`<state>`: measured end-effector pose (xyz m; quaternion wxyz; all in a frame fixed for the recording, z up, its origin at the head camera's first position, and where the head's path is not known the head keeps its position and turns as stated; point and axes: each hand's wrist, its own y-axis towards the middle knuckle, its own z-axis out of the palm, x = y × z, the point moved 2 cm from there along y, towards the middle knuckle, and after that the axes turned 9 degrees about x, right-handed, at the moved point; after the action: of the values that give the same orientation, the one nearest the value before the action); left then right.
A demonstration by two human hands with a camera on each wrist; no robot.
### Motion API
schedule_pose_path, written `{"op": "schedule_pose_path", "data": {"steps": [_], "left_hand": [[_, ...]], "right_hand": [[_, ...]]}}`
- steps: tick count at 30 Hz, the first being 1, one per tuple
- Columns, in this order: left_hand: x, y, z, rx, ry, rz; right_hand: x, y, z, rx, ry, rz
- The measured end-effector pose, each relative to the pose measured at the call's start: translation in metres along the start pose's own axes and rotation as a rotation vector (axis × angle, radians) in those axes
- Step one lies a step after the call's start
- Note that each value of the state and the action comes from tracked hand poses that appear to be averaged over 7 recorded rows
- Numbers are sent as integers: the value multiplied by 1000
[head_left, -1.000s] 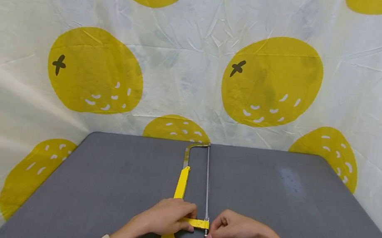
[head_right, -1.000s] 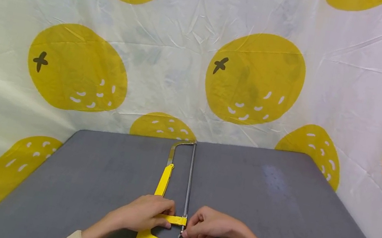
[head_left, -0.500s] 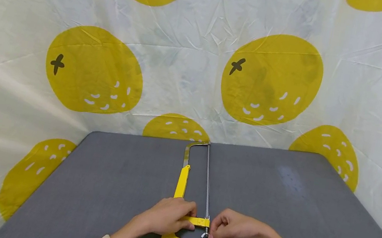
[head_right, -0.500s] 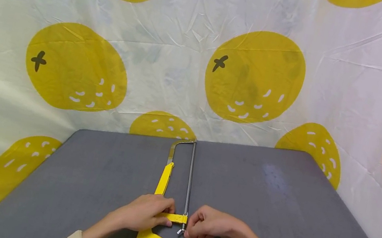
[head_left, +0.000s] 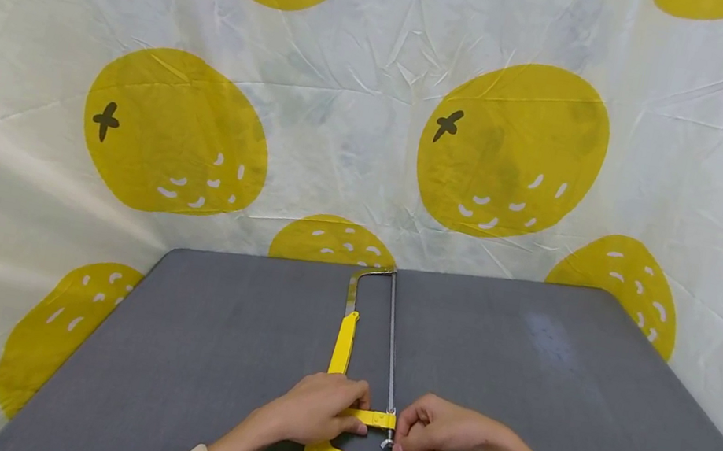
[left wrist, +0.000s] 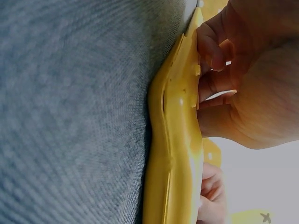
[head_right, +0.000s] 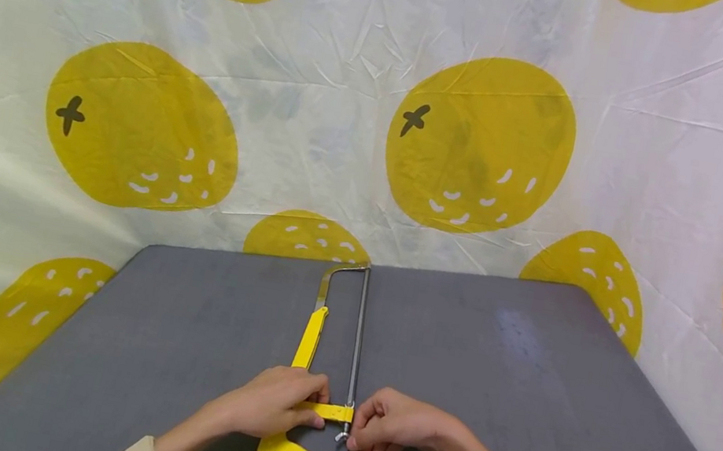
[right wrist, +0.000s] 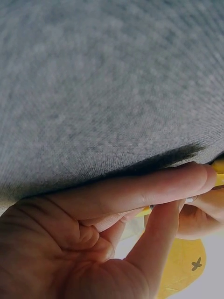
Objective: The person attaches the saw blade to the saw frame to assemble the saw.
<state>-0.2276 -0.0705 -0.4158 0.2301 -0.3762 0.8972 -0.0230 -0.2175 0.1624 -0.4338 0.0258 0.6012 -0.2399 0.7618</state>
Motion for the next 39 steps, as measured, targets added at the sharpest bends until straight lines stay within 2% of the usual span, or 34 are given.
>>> {"op": "schedule_pose_path", "data": {"steps": [12,31,39], "left_hand": [[1,1,-1,25,-12,-23],[3,-1,2,22,-32,-39],[2,-3,4,17,-22,-43]], "right_hand": [[2,2,0,-15,9,4],[2,2,3,-21,-3,11],[2,3,5,-42,-20,41]]}}
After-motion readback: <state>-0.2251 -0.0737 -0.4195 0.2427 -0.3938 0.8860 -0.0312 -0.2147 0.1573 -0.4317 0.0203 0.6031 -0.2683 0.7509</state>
